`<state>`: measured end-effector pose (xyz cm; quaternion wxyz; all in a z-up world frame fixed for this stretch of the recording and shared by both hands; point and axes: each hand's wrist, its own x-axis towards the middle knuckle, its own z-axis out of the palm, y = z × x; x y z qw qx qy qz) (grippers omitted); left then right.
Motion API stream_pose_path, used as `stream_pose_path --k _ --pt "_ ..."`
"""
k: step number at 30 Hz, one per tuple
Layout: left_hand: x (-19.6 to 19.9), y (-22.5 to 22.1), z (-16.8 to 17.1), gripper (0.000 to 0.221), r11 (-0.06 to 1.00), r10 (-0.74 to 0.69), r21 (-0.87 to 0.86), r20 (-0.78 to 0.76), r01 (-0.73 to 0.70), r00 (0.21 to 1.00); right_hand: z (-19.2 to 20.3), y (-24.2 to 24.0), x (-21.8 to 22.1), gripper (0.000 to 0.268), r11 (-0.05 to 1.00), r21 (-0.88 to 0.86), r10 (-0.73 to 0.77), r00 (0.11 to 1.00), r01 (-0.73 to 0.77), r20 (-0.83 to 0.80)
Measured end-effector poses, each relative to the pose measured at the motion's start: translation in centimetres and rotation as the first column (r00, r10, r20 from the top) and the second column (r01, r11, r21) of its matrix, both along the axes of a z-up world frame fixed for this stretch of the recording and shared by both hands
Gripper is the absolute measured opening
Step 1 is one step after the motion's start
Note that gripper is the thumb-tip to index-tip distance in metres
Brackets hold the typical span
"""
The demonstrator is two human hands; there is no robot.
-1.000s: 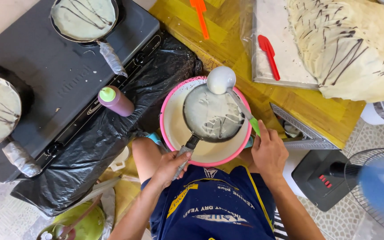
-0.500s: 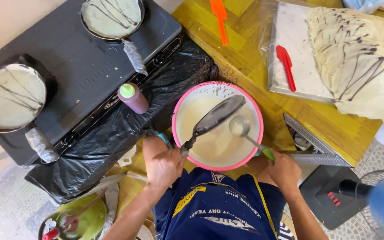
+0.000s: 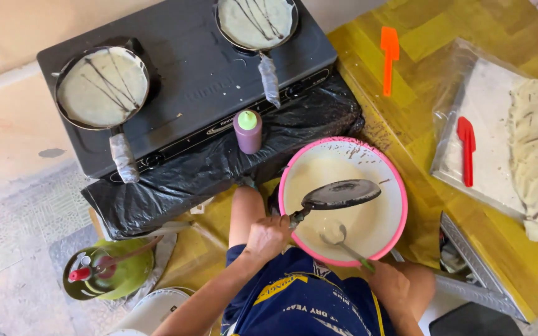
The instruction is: Preparing crepes by pouring batter into multiple pans, spreading it by tilting, flipping them, and stacking the finished products.
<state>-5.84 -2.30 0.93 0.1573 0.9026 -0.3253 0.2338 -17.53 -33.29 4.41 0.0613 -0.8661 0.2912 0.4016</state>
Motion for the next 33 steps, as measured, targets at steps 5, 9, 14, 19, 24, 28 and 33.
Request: stream_pose_path --k 5,9,14,19,24,28,33 --pt "-0.8 -0.9 -3.1 0.033 0.927 0.056 -0.247 -0.650 -0.282 0.758 4.9 -0.1 5.1 0.064 0.980 -0.051 0.200 0.956 -0.193 0.214" --pt "-1.6 -2.3 -0.9 0.035 0.626 -0.384 -0.359 -0.915 -0.692 0.128 14.3 7.2 19.3 0.057 0.910 0.314 -0.054 0.673 -0.271 0.737" --pt "-1.6 -4.4 0.4 0.041 0.557 -0.524 -0.354 -0.852 -0.751 0.013 5.6 14.2 41.1 0.061 0.135 0.982 -0.742 0.671 0.134 0.010" --pt "7.6 -5.1 4.3 0.041 0.439 -0.594 -0.406 -0.800 -0.801 0.080 8.8 16.2 46.6 0.047 -0.217 0.953 -0.635 0.712 0.209 -0.301" --pt "20.4 -6.6 5.8 0.032 0.244 -0.515 -0.579 -0.757 -0.778 0.401 13.3 8.6 43.6 0.037 -0.239 0.955 -0.624 0.781 -0.176 -0.012" --pt "28.2 -7.3 6.6 0.032 0.035 -0.454 -0.620 -0.708 -0.784 0.540 16.0 -0.2 35.0 0.037 -0.195 0.926 -0.699 0.708 -0.324 0.100" --pt "34.7 -6.9 5.0 0.035 -0.219 -0.354 -0.529 -0.740 -0.820 0.572 17.6 -8.0 22.2 0.052 -0.545 0.807 -0.570 0.806 -0.229 -0.157"
